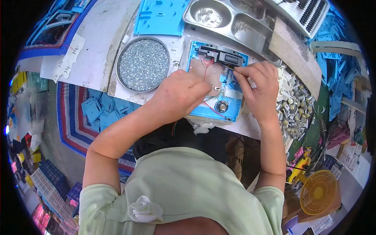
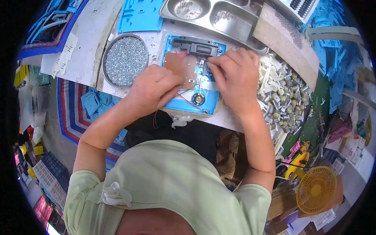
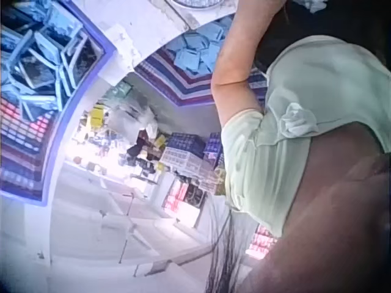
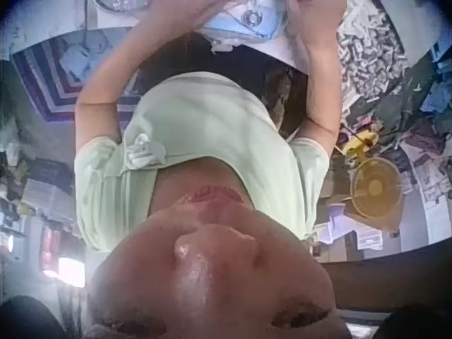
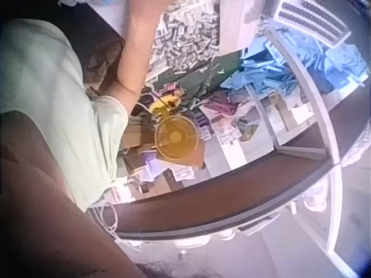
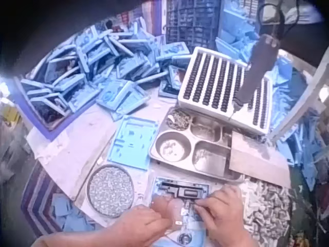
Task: Soldering components and using an electric screwdriver to assemble a blue plastic electronic device on a workbench.
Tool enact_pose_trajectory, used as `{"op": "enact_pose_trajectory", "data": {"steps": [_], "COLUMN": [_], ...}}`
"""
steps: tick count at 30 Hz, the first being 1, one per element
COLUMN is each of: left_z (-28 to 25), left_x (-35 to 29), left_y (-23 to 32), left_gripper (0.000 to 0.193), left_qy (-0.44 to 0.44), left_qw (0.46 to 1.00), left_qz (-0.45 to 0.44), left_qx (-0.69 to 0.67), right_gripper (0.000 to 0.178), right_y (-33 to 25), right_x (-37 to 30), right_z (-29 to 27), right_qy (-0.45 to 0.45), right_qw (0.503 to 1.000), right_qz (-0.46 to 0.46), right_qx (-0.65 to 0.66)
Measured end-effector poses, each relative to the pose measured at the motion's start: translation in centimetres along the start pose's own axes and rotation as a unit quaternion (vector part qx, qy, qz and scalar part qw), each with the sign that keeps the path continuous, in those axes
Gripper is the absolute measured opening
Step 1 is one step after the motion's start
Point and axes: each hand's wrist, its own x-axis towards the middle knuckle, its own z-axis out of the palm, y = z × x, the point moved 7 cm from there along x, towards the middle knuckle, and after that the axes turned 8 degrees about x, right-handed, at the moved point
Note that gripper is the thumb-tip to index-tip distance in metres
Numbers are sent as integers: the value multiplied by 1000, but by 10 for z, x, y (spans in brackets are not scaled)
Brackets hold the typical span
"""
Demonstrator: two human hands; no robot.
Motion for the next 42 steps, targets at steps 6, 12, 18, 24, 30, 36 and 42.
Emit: {"op": "enact_pose_trajectory", "data": {"steps": [6, 12, 18, 24, 30, 36, 42], "left_z": [-14, -21, -1, 2, 0, -11, -13], "left_x": [18, 53, 58, 57, 58, 50, 19], "left_y": [-12, -4, -6, -7, -9, -18, -58], "left_gripper": [26, 25, 25, 20, 17, 17, 13], "left_qy": [-4, 69, 53, 77, 69, 88, 136], "left_qw": [983, 996, 992, 980, 972, 984, 981], "left_qz": [-128, -52, 15, 79, 136, 86, -135], "left_qx": [-131, 2, 113, 166, 177, 125, -27], "right_gripper": [9, 9, 8, 11, 13, 13, 11], "right_y": [11, 1, 4, 9, 16, 29, 23], "right_x": [-8, -2, -1, -8, -13, -16, -13], "right_z": [-3, -7, -6, 0, 3, 2, -3], "right_qy": [50, 57, 60, 44, 49, 50, 45], "right_qw": [991, 994, 987, 961, 927, 923, 951], "right_qz": [71, 31, 63, 176, 255, 284, 231], "right_qx": [105, 92, 133, 209, 270, 257, 200]}}
